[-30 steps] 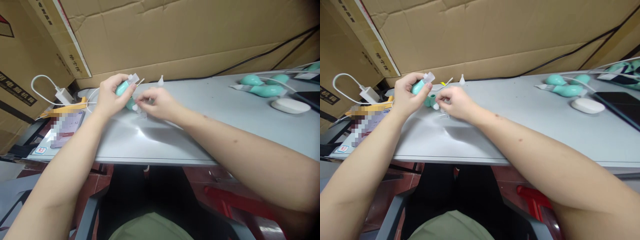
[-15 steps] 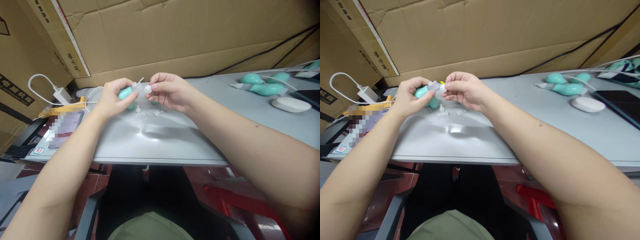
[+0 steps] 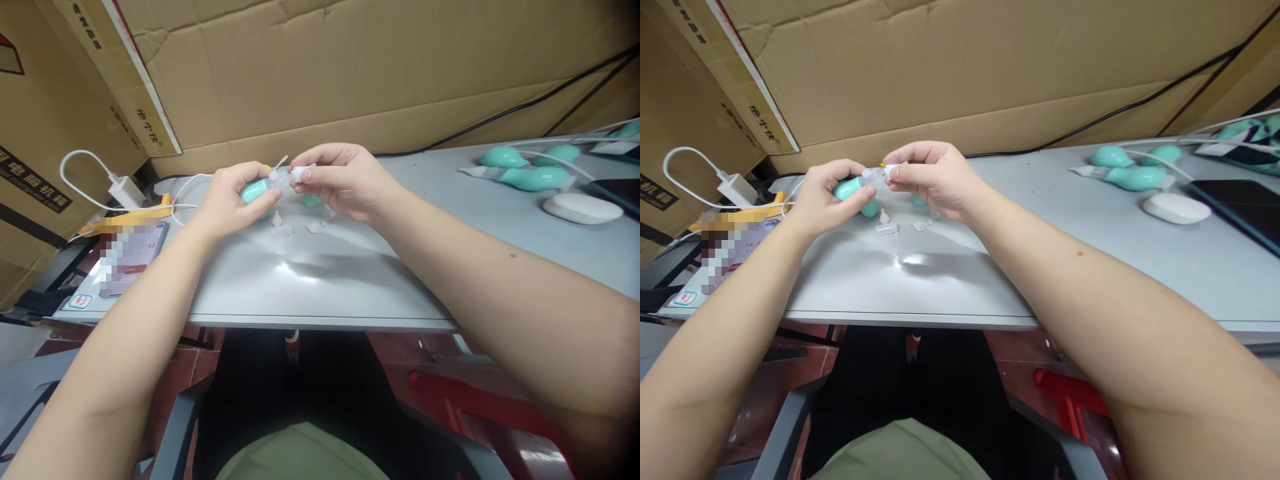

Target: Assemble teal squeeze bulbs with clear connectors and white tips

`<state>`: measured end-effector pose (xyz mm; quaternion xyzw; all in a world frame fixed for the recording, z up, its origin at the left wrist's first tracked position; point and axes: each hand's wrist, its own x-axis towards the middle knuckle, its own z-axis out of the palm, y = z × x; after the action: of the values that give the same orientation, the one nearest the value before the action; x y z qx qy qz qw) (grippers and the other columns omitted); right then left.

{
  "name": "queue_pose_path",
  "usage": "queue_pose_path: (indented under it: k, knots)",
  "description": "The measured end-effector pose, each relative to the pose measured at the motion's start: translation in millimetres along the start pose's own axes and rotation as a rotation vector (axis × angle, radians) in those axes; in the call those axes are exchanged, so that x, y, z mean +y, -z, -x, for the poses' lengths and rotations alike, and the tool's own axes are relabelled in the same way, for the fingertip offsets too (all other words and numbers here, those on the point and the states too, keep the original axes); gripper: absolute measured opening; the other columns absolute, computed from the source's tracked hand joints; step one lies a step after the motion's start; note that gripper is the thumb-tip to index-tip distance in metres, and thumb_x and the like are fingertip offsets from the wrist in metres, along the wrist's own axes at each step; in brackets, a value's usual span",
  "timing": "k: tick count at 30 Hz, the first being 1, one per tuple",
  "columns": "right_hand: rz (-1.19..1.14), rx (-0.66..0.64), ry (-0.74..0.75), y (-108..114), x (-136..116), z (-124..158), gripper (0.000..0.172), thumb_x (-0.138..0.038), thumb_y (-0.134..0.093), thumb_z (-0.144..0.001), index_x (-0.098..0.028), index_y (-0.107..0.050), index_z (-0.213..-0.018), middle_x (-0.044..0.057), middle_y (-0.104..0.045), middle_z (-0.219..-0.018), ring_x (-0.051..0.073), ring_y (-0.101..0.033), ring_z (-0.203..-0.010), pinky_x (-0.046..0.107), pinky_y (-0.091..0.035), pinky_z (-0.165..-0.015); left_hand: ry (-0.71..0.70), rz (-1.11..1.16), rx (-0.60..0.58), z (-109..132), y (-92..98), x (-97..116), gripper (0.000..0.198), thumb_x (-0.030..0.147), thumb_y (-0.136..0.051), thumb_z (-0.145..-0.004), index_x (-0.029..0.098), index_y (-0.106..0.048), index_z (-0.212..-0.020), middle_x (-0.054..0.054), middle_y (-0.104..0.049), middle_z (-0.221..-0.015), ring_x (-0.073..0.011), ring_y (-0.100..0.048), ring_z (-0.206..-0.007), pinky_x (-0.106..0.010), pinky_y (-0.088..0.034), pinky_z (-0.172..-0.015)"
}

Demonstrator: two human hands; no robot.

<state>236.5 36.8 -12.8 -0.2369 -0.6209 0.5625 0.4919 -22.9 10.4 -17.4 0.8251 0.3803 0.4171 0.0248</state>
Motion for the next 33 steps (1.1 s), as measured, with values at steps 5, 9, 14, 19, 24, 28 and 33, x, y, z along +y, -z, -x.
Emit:
queue_pose_path:
  k: [5,9,14,19,24,28,33]
  knots:
    - [0.011,-0.009,-0.029,7,3,-5,0.032,-0.026,-0.115,-0.079,-0.023,-0.088,-0.095,0.002,-0.084,-0.09,0.019,-0.084,-0.088,0.036,-0.079,-0.091,0.041,-0.022,-0.013,-1,1.0,-3,0.049,0.073,-0.079,-0.103,0.025,-0.082,-0.109,-0.008,-0.087,-0.105,-0.0245,-0.073,-0.093,-0.039,-0.062,-0.089]
    - [-0.011,0.0,-0.052,13,3,-7,0.031,-0.026,-0.114,-0.078,-0.024,-0.09,-0.097,0.001,-0.086,-0.09,0.017,-0.083,-0.077,0.031,-0.076,-0.075,0.061,-0.017,-0.028,0,2.4,-5,0.045,0.068,-0.08,-0.1,0.024,-0.083,-0.11,-0.008,-0.088,-0.106,-0.024,-0.071,-0.092,-0.038,-0.061,-0.088]
    - [0.055,-0.038,-0.044,17,-1,-5,0.039,-0.021,-0.12,-0.068,-0.023,-0.091,-0.095,0.001,-0.087,-0.092,0.02,-0.086,-0.086,0.038,-0.08,-0.089,0.058,0.03,-0.097,1,2.9,1,0.036,0.058,-0.077,-0.097,0.023,-0.081,-0.106,-0.005,-0.084,-0.098,-0.0225,-0.069,-0.086,-0.037,-0.06,-0.085]
    - [0.206,-0.075,0.035,15,-1,-3,0.042,-0.027,-0.121,-0.066,-0.024,-0.093,-0.097,0.003,-0.09,-0.097,0.023,-0.085,-0.081,0.042,-0.08,-0.085,0.06,0.082,-0.139,0,3.3,6,0.03,0.054,-0.077,-0.095,0.024,-0.077,-0.1,-0.002,-0.078,-0.087,-0.0212,-0.066,-0.08,-0.036,-0.058,-0.081]
    - [0.307,-0.051,0.15,13,3,0,0.037,-0.029,-0.12,-0.068,-0.026,-0.094,-0.095,0.005,-0.094,-0.103,0.029,-0.089,-0.101,0.046,-0.081,-0.099,0.092,0.091,-0.169,1,2.5,7,0.033,0.057,-0.078,-0.095,0.025,-0.076,-0.1,-0.002,-0.079,-0.089,-0.0218,-0.067,-0.08,-0.036,-0.058,-0.079]
    - [0.345,-0.055,0.192,13,4,1,0.036,-0.035,-0.12,-0.07,-0.026,-0.094,-0.093,0.006,-0.094,-0.103,0.03,-0.089,-0.101,0.046,-0.081,-0.098,0.085,0.083,-0.181,2,0.6,6,0.037,0.06,-0.075,-0.1,0.024,-0.078,-0.103,-0.003,-0.082,-0.091,-0.0226,-0.069,-0.081,-0.037,-0.058,-0.08]
    - [0.328,-0.061,0.202,10,5,2,0.033,-0.037,-0.119,-0.074,-0.026,-0.094,-0.092,0.006,-0.094,-0.105,0.029,-0.089,-0.104,0.046,-0.08,-0.103,0.063,0.072,-0.19,1,0.4,4,0.039,0.06,-0.072,-0.103,0.022,-0.081,-0.107,-0.006,-0.085,-0.097,-0.0238,-0.072,-0.086,-0.037,-0.058,-0.082]
